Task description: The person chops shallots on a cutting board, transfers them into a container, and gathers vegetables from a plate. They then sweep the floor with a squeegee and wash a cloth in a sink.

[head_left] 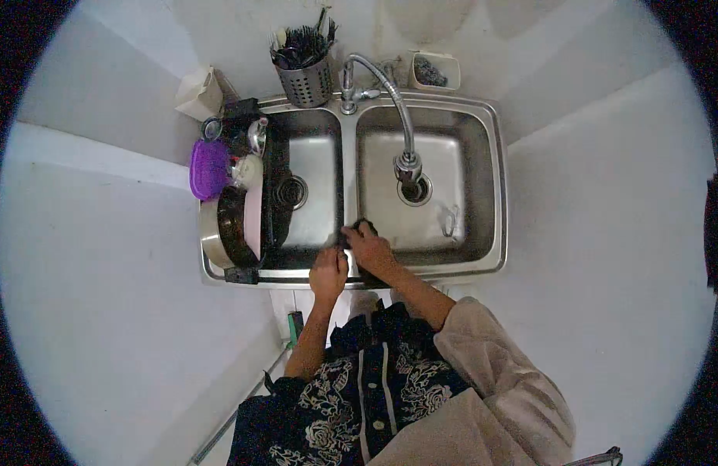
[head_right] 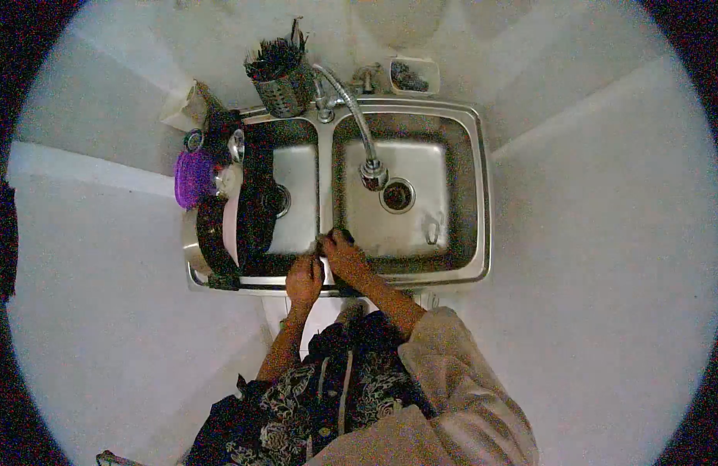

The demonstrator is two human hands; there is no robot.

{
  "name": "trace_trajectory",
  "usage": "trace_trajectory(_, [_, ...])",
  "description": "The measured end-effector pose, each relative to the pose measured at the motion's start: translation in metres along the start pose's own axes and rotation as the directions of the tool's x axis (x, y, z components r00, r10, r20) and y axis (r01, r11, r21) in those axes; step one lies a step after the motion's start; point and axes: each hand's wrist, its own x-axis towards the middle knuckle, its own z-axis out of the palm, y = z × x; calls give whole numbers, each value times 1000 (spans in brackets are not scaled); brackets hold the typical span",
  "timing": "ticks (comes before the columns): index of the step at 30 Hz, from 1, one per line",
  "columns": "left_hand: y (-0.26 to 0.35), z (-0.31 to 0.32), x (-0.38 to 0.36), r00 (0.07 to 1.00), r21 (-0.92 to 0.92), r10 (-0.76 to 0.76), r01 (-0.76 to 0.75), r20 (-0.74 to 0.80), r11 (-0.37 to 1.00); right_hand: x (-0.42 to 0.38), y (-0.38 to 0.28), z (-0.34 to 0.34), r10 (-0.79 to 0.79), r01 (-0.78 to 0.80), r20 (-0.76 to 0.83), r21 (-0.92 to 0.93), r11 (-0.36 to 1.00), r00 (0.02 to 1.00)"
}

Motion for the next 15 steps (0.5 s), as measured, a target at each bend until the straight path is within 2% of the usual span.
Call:
trace_trajectory(2, [6, -11, 5, 999, -35, -27, 27, 17, 999, 29, 8, 4, 95, -74, -134, 152, 986, 986])
trace_trajectory(3, [9, -15, 6, 991, -25, -91, 94, 96, 995, 42, 15, -6, 132, -83, -182, 255, 963, 974])
trace_trajectory(4, [7, -14, 6, 997, -45, -55, 58, 61, 997, 55, 24, -14, 174, -88, -225, 349, 933, 959])
trace_trajectory(6, [5, -11, 7, 1000, -72, 8, -8, -11, 997, 83, 76, 7, 278, -160, -290, 373, 914, 916])
trace_trajectory(8, [2, -11, 5, 999, -26, -26, 26, 19, 999, 96, 158, 72, 471, -365, -471, 303, 880, 746])
trace_trajectory(9, [4, -12, 6, 998, -5, -42, 43, 41, 999, 104, 207, 76, 538, -25, -373, 805, 593, 756])
trace_trajectory(10, [4, -12, 5, 996, 17, -59, 58, 66, 998, 108, 250, 75, 538, 291, -255, 957, 20, 803])
trace_trajectory(11, [4, -12, 6, 993, 31, -73, 70, 95, 997, 109, 242, 29, 519, 102, -350, 889, 446, 780])
trace_trajectory(12, [3, -10, 3, 995, 35, -63, 61, 78, 998, 112, 232, -18, 455, -105, -429, 627, 772, 780])
trace_trajectory(14, [0, -4, 1, 998, 48, -43, 41, 43, 998, 122, 274, -27, 504, -280, -466, 470, 837, 727])
trace_trajectory(15, [7, -12, 5, 996, 96, -6, -3, 93, 995, 126, 276, -34, 529, -365, -472, 397, 842, 706])
